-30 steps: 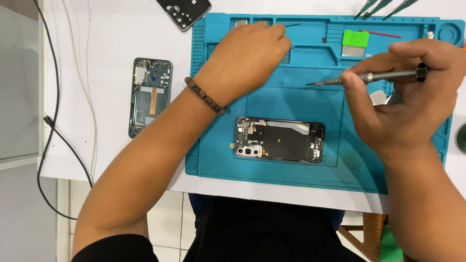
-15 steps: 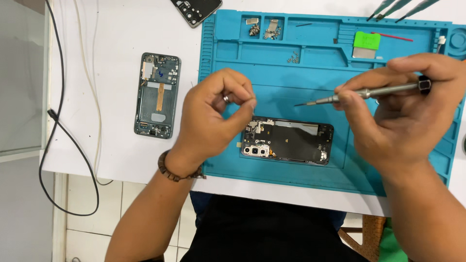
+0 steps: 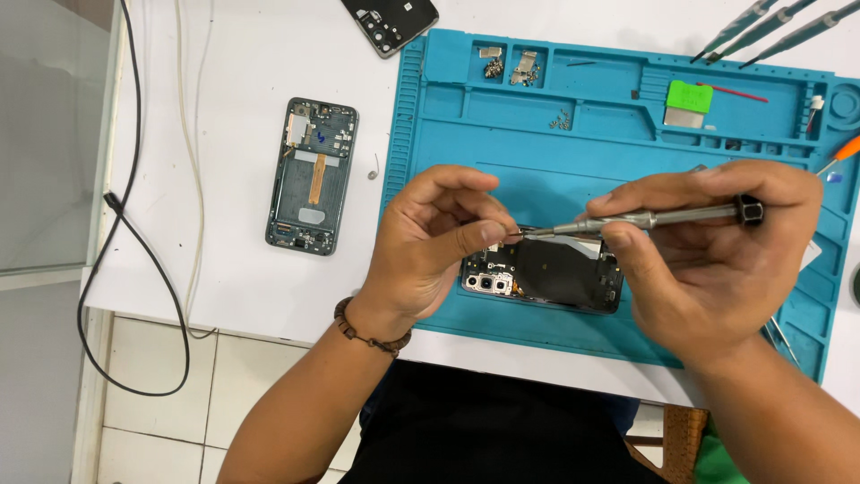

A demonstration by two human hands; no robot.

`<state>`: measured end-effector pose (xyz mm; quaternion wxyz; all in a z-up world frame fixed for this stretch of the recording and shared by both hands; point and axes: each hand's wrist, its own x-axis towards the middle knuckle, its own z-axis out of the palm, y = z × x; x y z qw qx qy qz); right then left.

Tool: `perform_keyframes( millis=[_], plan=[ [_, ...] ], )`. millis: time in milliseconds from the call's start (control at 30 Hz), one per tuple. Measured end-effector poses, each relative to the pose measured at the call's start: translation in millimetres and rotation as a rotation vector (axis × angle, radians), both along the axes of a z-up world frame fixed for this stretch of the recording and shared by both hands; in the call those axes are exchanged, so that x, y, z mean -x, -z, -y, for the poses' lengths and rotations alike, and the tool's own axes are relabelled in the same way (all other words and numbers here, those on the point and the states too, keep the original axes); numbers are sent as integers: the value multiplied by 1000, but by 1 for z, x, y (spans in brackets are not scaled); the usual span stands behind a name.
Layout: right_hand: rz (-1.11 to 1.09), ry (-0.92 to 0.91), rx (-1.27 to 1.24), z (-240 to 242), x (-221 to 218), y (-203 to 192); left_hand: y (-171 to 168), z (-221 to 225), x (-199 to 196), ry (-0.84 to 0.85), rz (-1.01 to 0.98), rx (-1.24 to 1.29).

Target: The person reassembles a disassembled smartphone on a blue work mat. They place the battery, connect ribbon cables, and secure internal components using a screwdriver. The person handles the phone, battery, screws, and tools throughout the process.

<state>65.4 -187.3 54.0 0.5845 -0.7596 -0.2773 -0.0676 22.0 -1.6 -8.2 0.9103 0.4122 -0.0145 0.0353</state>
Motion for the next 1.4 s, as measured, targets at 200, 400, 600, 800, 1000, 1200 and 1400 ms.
perform_keyframes(
  millis=[200,400,600,800,1000,1200,1400],
  plan=[
    [32,-13,6,2,-1,1,1,1,0,9,-30,50],
    [81,-58,-5,2,-3,4,0,2,1,24,-31,57],
    [248,-127,-47,15,-13,24,-1,2,1,-2,-53,46],
    [165,-281,6,17,-11,10,-6,0,5,-55,-16,-320],
    [76,-361,286,24,-16,10,-12,-1,17,12,205,-1055],
    [-19,-228,593,19,-8,15,-17,-13,23,-195,506,-1570],
    [276,-395,447,13,-12,18,-9,-14,32,-161,535,-1700]
  ],
)
